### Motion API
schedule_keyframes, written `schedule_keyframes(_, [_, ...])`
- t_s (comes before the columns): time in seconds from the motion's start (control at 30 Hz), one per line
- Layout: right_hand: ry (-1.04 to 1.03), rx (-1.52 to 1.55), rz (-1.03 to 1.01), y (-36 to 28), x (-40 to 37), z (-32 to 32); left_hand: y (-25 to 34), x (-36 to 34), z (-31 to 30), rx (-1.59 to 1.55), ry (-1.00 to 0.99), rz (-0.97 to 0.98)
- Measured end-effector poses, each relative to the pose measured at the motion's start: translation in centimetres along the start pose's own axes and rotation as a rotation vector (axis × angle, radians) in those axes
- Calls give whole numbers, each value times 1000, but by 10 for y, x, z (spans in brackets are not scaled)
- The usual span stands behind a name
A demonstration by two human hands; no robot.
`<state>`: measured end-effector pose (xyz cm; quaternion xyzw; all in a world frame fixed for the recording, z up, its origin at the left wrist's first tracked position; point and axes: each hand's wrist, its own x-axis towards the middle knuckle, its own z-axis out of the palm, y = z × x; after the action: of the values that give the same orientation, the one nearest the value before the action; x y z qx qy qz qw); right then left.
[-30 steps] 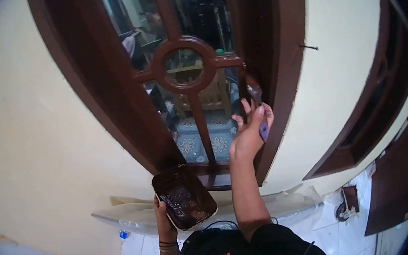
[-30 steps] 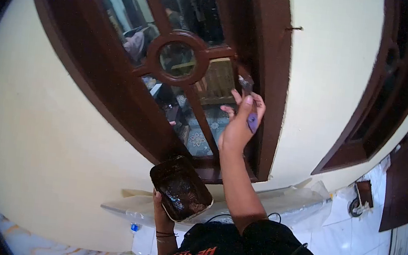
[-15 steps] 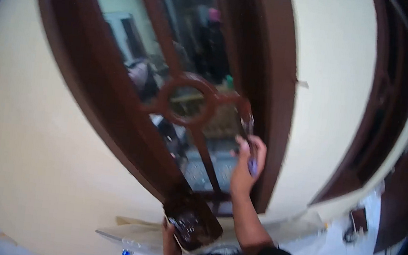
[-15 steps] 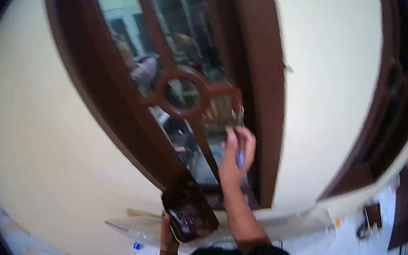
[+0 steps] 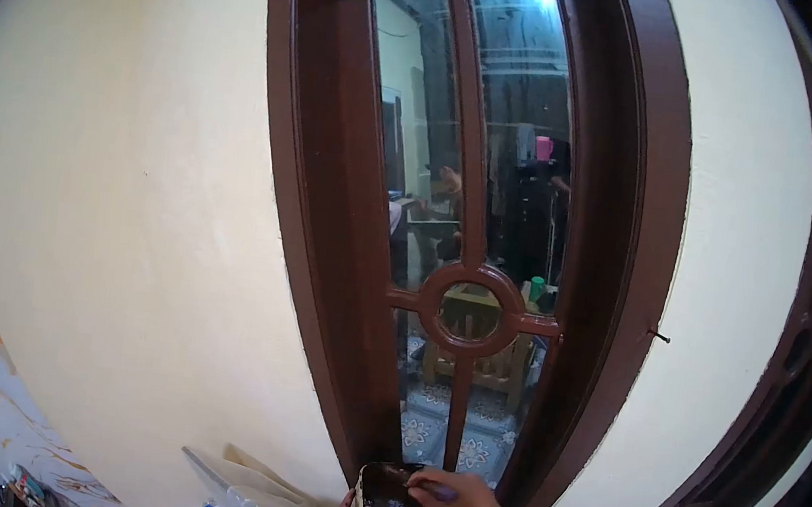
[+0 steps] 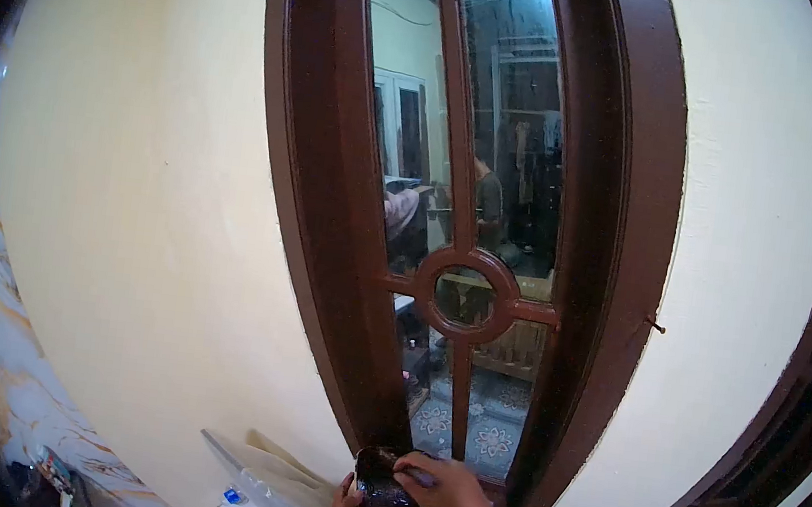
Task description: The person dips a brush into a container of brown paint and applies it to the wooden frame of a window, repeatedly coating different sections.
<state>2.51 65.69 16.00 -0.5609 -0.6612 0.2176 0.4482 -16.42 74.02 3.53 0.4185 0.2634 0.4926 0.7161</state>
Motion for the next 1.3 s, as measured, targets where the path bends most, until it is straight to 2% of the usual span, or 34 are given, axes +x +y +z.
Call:
schedule_keyframes(0.03, [-6, -4, -1, 7, 1, 10, -1, -1, -2, -6, 4, -3])
schedule_keyframes(0.1, [-94, -289, 3, 18, 5, 25, -3, -6, -1, -20, 16, -12])
schedule_keyframes(0.13, [-103, -291, 5, 20, 6, 31, -4, -10, -1, -26, 23, -19])
schedule_keyframes(0.2, [-289, -338, 58, 20, 5, 37, -6, -16, -2, -36, 33, -36])
schedule_keyframes(0.33, [-379, -197, 24, 18, 4, 36, -3, -22, -4, -35, 42, -75])
schedule_keyframes(0.4, [-152, -182, -14, 29, 6, 45, -3, -26, -7, -30, 42, -100])
schedule_keyframes(0.43, [-149, -181, -7, 30, 3, 46, -5, -26, -12, -27, 39, -107])
schedule_keyframes(0.5, [-303, -125, -4, 30, 2, 45, -6, -21, -16, -1, 45, -103])
schedule_keyframes(0.53, [-298, -124, -3, 30, 2, 47, -2, -21, -13, 3, 41, -104])
schedule_keyframes(0.6, [-137, -64, -5, 30, -1, 51, 4, -25, -6, -19, 88, -134])
schedule_keyframes(0.73, [-151, -97, 83, 33, -2, 53, -7, -21, -17, -10, 21, -91])
schedule_keyframes(0.83, [-82, 61, 69, 36, -6, 54, -6, -22, -12, -1, 33, -94])
schedule_keyframes(0.93, [-31, -73, 103, 36, -8, 52, -3, -23, -6, -9, -2, -94])
schedule_keyframes(1.0, [-10, 190, 13, 36, -10, 52, -4, -22, -4, -6, 14, -88])
schedule_keyframes(1.03, [-7, 195, 25, 36, -11, 52, -3, -23, -1, -2, 15, -101])
schedule_keyframes(1.1, [1, -50, 152, 39, -13, 54, 7, -28, 11, 7, -20, -63])
schedule_keyframes(1.17, [-71, -48, 183, 39, -15, 49, 5, -29, 8, -2, 7, -103])
schedule_keyframes(1.23, [15, 149, 90, 36, -17, 50, 5, -29, 10, 11, -13, -56])
schedule_keyframes(1.3, [50, 96, 113, 40, -19, 54, 2, -26, 10, 11, -31, -61])
